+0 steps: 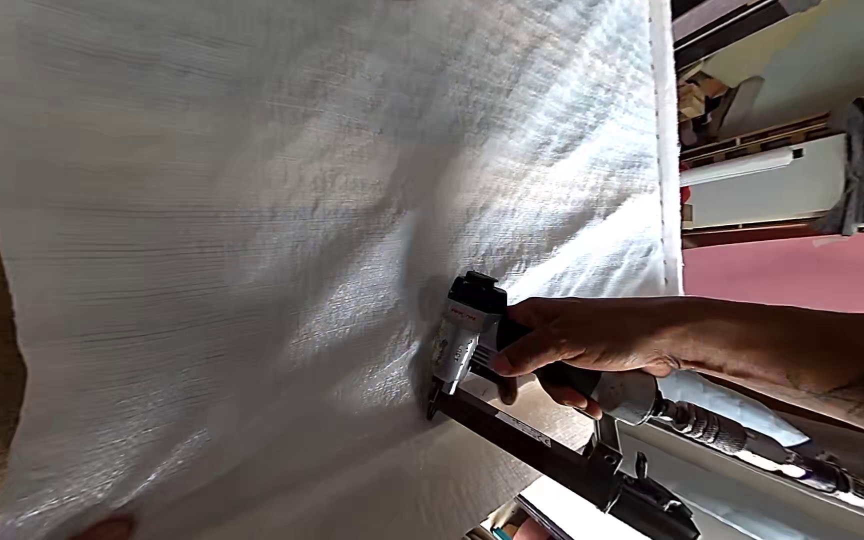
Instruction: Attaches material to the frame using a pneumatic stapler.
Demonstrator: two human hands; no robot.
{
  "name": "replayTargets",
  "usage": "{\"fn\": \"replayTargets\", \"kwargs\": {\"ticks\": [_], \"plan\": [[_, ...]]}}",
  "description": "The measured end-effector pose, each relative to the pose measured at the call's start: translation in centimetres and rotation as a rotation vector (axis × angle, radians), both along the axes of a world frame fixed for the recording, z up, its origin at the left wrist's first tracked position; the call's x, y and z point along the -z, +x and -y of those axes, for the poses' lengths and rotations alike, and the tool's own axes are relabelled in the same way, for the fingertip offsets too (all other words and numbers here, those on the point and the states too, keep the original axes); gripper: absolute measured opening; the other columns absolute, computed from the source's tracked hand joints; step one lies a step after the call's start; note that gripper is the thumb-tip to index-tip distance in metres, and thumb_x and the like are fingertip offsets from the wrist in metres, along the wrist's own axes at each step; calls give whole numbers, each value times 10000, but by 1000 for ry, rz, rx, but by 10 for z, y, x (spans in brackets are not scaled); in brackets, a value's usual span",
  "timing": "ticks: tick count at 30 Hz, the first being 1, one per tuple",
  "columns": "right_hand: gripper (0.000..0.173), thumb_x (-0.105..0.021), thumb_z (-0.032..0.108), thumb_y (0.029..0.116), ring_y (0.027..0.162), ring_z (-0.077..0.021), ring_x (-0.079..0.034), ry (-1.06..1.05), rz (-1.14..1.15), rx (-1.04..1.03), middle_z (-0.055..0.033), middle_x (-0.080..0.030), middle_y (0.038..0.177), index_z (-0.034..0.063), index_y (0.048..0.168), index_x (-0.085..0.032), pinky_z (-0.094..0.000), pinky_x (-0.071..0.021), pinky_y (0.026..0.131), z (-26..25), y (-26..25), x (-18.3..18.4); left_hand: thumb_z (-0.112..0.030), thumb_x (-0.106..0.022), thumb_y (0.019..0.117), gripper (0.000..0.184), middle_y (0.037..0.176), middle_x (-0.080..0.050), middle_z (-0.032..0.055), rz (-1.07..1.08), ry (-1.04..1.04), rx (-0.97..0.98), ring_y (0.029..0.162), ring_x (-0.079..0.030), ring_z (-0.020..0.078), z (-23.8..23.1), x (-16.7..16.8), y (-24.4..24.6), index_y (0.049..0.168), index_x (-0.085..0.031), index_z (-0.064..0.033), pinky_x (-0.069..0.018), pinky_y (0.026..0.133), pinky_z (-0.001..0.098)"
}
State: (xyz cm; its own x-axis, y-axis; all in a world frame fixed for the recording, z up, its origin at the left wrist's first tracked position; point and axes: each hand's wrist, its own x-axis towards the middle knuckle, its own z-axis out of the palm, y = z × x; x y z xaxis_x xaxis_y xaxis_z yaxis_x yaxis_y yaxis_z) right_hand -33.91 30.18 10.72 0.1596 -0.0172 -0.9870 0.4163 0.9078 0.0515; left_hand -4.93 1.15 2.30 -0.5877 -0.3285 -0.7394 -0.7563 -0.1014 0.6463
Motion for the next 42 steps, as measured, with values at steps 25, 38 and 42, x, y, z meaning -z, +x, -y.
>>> {"fn": "replayTargets", "kwargs": {"ticks": [25, 38, 42], "plan": [[193, -603, 317, 1038, 495, -158, -620, -229, 205, -69, -107, -707, 943, 158, 1145, -592, -305, -584, 479, 120, 59, 48, -423, -784, 864, 173, 763, -750, -85, -398, 179, 204, 674, -701, 4, 42, 92, 69, 835, -772, -253, -597, 608, 206], [239, -579, 371, 1049, 500, -142, -627, -313, 258, -125, -98, -706, 949, 159, 1157, -597, -284, -591, 485, 187, 88, 62, -435, -638, 1002, 398, 617, -563, -83, -494, 246, 112, 509, -520, -14, 56, 91, 106, 702, -636, -174, -436, 458, 146], [251, -589, 364, 1044, 493, -146, -619, -287, 224, -134, -101, -698, 959, 153, 1177, -560, -298, -593, 480, 193, 93, 60, -521, -541, 1025, 418, 727, -690, -73, -536, 222, -102, 633, -648, 13, 49, 80, 143, 840, -735, -200, -549, 589, 176]]}}
